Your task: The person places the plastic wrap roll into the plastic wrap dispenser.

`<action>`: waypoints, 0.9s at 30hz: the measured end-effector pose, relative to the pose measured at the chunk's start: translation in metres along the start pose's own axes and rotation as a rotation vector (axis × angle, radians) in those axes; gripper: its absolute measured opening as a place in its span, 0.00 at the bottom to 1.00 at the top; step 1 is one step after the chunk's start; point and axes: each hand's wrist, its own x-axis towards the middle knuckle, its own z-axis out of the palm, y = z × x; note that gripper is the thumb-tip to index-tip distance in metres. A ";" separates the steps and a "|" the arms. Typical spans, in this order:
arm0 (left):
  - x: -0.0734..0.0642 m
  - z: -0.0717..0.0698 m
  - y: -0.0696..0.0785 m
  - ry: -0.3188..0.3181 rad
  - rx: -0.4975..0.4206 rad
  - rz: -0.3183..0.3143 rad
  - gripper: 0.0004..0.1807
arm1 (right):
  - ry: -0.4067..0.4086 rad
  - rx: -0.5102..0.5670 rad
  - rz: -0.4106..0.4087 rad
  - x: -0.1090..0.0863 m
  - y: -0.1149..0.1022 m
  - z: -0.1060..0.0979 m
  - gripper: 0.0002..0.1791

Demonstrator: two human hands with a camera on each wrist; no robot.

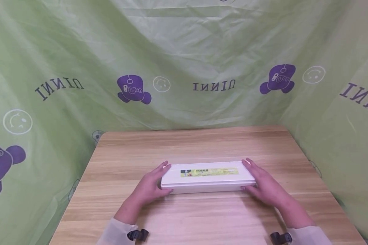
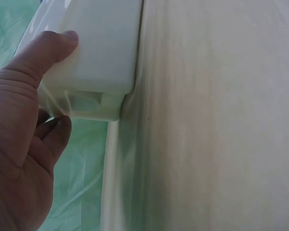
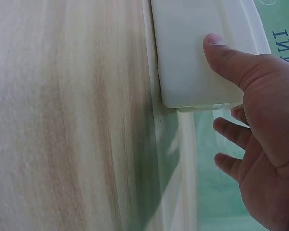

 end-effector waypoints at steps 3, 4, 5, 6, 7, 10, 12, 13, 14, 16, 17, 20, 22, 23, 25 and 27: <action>-0.001 0.000 0.001 -0.007 0.035 0.002 0.52 | -0.005 -0.005 0.008 -0.001 0.000 0.000 0.58; -0.002 0.000 0.001 -0.011 0.044 -0.001 0.52 | -0.006 -0.009 0.011 -0.001 0.000 0.000 0.58; -0.002 0.000 0.001 -0.016 0.047 -0.006 0.52 | -0.008 -0.012 0.013 -0.002 0.000 0.000 0.58; -0.002 0.000 0.001 -0.023 0.050 -0.013 0.53 | -0.010 -0.015 0.016 -0.002 0.000 0.000 0.59; -0.003 0.000 0.001 -0.030 0.054 -0.017 0.53 | -0.011 -0.019 0.018 -0.003 0.000 0.001 0.59; -0.003 -0.002 0.002 -0.046 0.060 -0.032 0.55 | -0.013 -0.027 0.021 -0.003 0.000 0.001 0.59; -0.003 -0.003 0.003 -0.056 0.063 -0.038 0.56 | -0.011 -0.030 0.019 -0.004 -0.001 0.000 0.59; -0.003 -0.004 0.003 -0.060 0.066 -0.041 0.56 | -0.010 -0.031 0.017 -0.004 -0.001 0.000 0.59; -0.003 -0.004 0.003 -0.064 0.068 -0.046 0.56 | -0.009 -0.031 0.014 -0.004 -0.001 0.000 0.59; -0.003 -0.005 0.004 -0.068 0.073 -0.052 0.57 | -0.008 -0.033 0.010 -0.004 -0.002 -0.001 0.59; -0.003 -0.005 0.004 -0.069 0.076 -0.055 0.57 | -0.007 -0.035 0.009 -0.004 -0.002 -0.001 0.59; -0.003 -0.006 0.005 -0.066 0.085 -0.058 0.58 | -0.007 -0.043 0.007 -0.003 -0.003 -0.001 0.59; -0.003 -0.006 0.006 -0.063 0.087 -0.058 0.58 | -0.013 -0.043 0.011 -0.004 -0.003 -0.001 0.59; -0.003 -0.007 0.006 -0.062 0.087 -0.057 0.58 | -0.016 -0.041 0.014 -0.004 -0.004 -0.002 0.60; -0.004 -0.007 0.006 -0.057 0.084 -0.053 0.59 | -0.023 -0.032 0.020 -0.004 -0.005 -0.003 0.61; -0.004 -0.007 0.006 -0.052 0.078 -0.047 0.59 | -0.031 -0.024 0.027 -0.005 -0.006 -0.004 0.61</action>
